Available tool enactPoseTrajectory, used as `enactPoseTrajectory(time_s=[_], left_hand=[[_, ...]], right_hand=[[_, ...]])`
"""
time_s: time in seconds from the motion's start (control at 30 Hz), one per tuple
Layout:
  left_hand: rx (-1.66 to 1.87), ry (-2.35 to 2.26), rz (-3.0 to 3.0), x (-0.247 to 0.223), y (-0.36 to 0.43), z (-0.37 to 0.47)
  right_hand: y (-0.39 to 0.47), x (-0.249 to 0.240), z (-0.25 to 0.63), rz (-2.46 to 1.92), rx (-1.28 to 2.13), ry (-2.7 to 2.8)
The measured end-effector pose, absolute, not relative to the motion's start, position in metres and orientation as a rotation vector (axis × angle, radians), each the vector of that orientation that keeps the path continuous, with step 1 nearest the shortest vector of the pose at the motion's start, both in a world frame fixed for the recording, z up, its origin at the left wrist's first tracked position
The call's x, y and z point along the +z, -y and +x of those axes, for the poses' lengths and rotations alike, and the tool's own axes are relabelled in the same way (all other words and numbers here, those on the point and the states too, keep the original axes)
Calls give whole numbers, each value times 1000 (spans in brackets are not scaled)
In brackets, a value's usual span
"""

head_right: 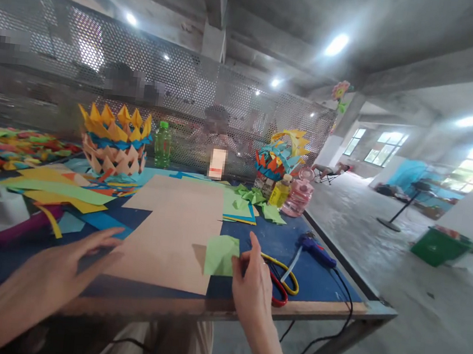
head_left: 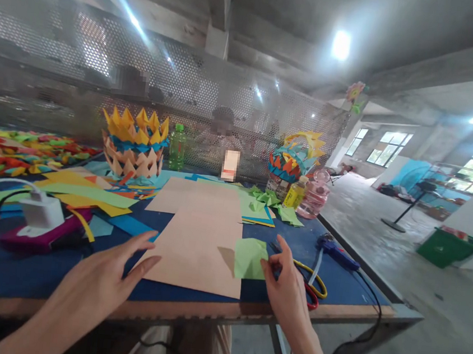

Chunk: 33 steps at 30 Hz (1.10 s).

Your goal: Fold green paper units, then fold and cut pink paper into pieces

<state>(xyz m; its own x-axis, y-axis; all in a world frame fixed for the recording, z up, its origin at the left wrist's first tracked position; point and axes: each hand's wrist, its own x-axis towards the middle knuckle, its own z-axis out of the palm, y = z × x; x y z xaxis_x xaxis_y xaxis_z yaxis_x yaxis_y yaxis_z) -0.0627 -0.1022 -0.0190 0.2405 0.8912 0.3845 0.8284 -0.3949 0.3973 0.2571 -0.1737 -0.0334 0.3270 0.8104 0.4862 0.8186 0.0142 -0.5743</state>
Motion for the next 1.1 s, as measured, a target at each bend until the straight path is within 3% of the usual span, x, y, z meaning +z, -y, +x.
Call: enactPoseTrajectory(time_s=[0.3, 0.53, 0.7, 1.1], left_hand=[[742, -1602, 2242, -10, 38, -52], [779, -1336, 1554, 5, 16, -39], [970, -1309, 1240, 15, 16, -36], [950, -1290, 1009, 18, 4, -35]], right_hand=[[159, -25, 257, -1963, -538, 1486], [166, -35, 222, -1820, -52, 1799], [165, -41, 218, -1817, -42, 1834], [166, -50, 221, -1801, -57, 1830]])
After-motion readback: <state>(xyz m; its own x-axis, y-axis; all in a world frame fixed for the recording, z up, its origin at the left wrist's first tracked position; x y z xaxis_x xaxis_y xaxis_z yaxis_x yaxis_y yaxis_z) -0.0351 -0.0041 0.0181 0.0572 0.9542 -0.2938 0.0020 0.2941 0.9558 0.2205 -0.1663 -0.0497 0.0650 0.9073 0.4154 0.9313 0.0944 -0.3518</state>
